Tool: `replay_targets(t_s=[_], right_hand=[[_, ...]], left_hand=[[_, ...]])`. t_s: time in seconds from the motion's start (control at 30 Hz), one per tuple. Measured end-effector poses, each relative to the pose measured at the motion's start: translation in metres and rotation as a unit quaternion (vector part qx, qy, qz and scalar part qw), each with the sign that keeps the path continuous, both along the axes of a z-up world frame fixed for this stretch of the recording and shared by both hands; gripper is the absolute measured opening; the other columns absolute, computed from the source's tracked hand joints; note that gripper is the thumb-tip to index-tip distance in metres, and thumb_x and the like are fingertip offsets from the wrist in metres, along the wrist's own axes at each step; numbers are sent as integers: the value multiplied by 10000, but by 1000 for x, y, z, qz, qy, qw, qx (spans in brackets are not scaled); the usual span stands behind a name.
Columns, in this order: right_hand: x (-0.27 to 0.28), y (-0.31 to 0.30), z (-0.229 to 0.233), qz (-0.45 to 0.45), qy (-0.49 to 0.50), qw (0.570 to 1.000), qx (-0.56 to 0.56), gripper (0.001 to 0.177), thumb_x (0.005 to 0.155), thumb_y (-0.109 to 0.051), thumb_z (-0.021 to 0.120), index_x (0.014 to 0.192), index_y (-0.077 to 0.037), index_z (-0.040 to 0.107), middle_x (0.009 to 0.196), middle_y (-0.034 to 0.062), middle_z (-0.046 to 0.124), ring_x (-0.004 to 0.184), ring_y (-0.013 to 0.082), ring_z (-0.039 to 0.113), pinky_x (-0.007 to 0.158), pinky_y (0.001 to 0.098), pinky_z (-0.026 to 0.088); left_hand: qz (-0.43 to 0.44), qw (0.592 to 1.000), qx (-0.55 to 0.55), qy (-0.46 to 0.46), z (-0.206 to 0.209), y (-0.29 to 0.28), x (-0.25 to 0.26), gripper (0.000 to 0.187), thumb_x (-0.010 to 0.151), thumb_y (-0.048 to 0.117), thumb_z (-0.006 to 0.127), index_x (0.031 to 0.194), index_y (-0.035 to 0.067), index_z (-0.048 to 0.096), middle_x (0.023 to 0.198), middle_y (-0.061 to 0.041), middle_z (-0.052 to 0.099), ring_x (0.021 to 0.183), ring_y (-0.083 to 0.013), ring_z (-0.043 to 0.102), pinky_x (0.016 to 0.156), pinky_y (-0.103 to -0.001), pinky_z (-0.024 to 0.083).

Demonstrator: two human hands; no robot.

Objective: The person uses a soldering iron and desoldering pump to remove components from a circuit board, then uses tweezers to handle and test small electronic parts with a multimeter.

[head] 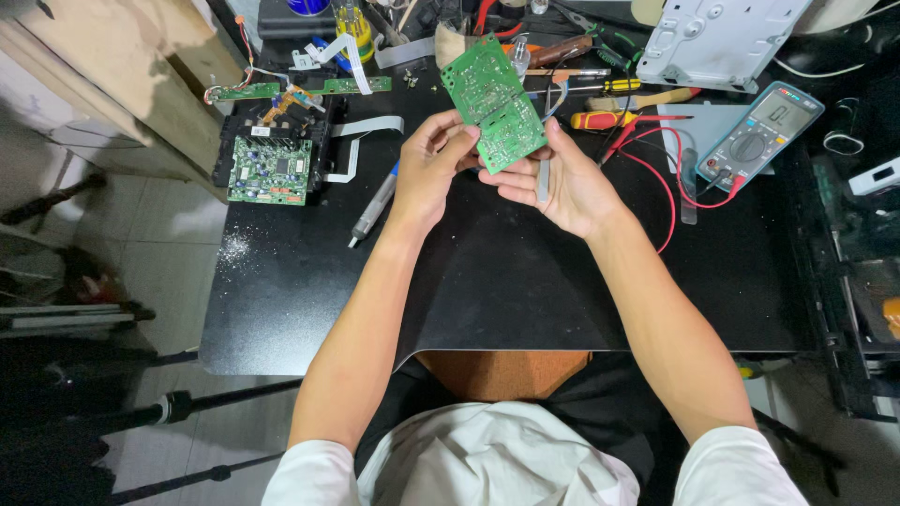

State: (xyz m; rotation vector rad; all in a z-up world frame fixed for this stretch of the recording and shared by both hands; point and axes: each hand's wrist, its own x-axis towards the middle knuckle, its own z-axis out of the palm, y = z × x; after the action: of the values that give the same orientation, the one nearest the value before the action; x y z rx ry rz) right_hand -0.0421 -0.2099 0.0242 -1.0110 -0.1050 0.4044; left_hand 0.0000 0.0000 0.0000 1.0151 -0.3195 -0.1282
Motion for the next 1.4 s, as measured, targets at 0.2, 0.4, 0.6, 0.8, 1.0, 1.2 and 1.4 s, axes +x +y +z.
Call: replay_targets(t_s=[0.2,0.4,0.6,0.8,1.0,1.2,1.4], right_hand=[[8,-35,-13,-82,27,990,-114,499,1131,-571,449,1039,-81,432,955,160,671,625,168,561,444,240,365],[30,-69,-50,-316,-78,865,-383,446,1146,-414,431,1046,-49,665,764,33,540,579,141,455,512,302,376],[11,-58,-51,-321,-178,720,-589,181,1030,-186,645,1097,-20,623,750,110,666,671,295,684,643,395,488],[10,-66,-46,-358,-277,659,-600,130,952,-93,779,1047,-9,752,978,178,657,832,294,691,738,381,548],[5,-69,-42,-347,-247,672,-606,158,876,-110,820,993,-26,754,987,148,667,837,263,702,733,380,543],[1,-66,-42,-337,-228,659,-632,191,827,-111,838,1005,-78,776,995,106,689,900,270,693,758,407,536],[-2,-62,-37,-350,-298,596,-658,239,804,-96,855,1008,-17,760,960,123,698,923,328,670,736,420,533]], left_hand=[[-5,997,40,67,-15,2,8,235,948,134,733,1129,-7,687,979,-60,721,850,-138,692,822,-330,608],[-86,989,102,67,-19,-5,2,160,937,115,747,1051,7,716,943,-47,702,820,-121,687,786,-317,619],[-141,971,189,48,-29,-19,-7,211,941,111,735,1086,-41,724,916,-72,720,781,-115,693,711,-284,594],[-135,968,208,40,-35,-19,-6,223,933,96,722,1080,-71,719,894,-89,739,785,-138,723,721,-286,620],[-117,962,245,36,-32,-19,-8,229,935,96,716,1085,-77,717,899,-111,754,792,-149,746,725,-281,625],[-66,953,296,-1,-27,-20,-13,285,885,113,762,1088,-81,714,849,-119,767,723,-139,753,659,-282,618],[-14,935,353,12,-8,-16,-21,241,901,172,762,1016,-39,763,803,-86,761,629,-106,717,571,-248,557]])
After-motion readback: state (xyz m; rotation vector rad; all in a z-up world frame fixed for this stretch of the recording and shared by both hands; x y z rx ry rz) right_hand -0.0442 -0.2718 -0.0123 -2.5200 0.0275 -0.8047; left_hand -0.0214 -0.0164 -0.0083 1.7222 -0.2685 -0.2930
